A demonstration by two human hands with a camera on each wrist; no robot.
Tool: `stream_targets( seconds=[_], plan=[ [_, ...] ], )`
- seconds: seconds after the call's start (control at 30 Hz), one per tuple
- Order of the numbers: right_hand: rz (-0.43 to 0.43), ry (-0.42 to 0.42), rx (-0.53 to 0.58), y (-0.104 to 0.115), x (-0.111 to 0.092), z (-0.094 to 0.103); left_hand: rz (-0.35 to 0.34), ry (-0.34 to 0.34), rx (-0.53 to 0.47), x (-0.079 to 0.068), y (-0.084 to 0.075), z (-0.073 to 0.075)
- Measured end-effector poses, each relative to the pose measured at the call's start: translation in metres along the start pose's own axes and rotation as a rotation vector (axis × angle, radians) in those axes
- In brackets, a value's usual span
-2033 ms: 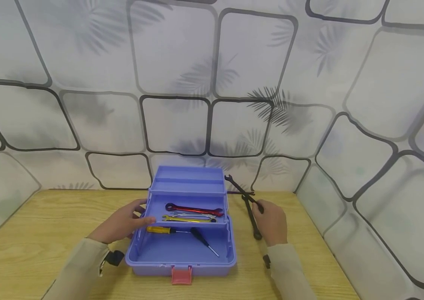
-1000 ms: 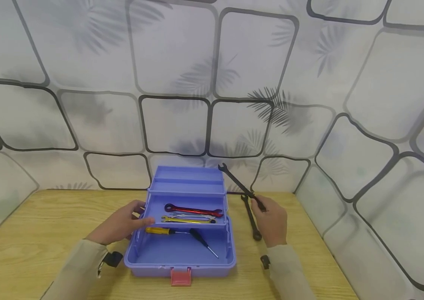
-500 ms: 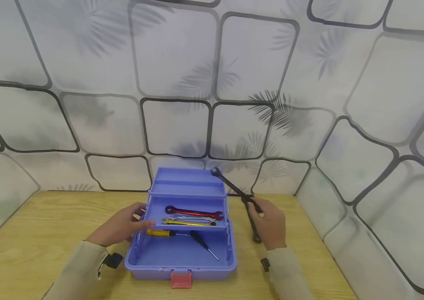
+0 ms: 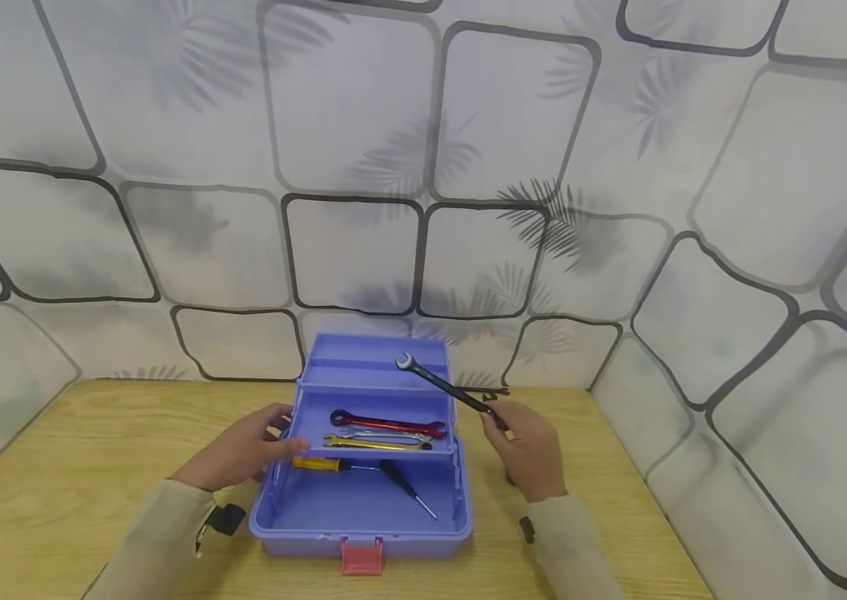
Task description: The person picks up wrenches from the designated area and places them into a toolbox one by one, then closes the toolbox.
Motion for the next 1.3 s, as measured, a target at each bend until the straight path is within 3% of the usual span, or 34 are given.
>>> stream_targets(
  seconds=[0.23,0.5,1.3],
  plan=[
    [0.039,0.068,0.045,0.004,0.0,-0.003,0.006,0.008,-0.024,0.0,0.001,0.002],
    [0.106,0.059,0.115,0.01,-0.002,-0.007,0.0,0.022,0.001,0.0,0.005,0.003],
    [0.13,0.143,0.103,0.024,-0.001,-0.011,-0.02,-0.029,0.025,-0.004,-0.004,0.002]
  ],
)
Point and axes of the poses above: each hand's wrist, its own x-axis towards the middle knuckle, its own z-axis out of the back of the hand, y = z × x, the point moved 5 cm from there along x, towards the middle knuckle, and after that the axes turned 9 degrees about -x, right-handed, at the moved point
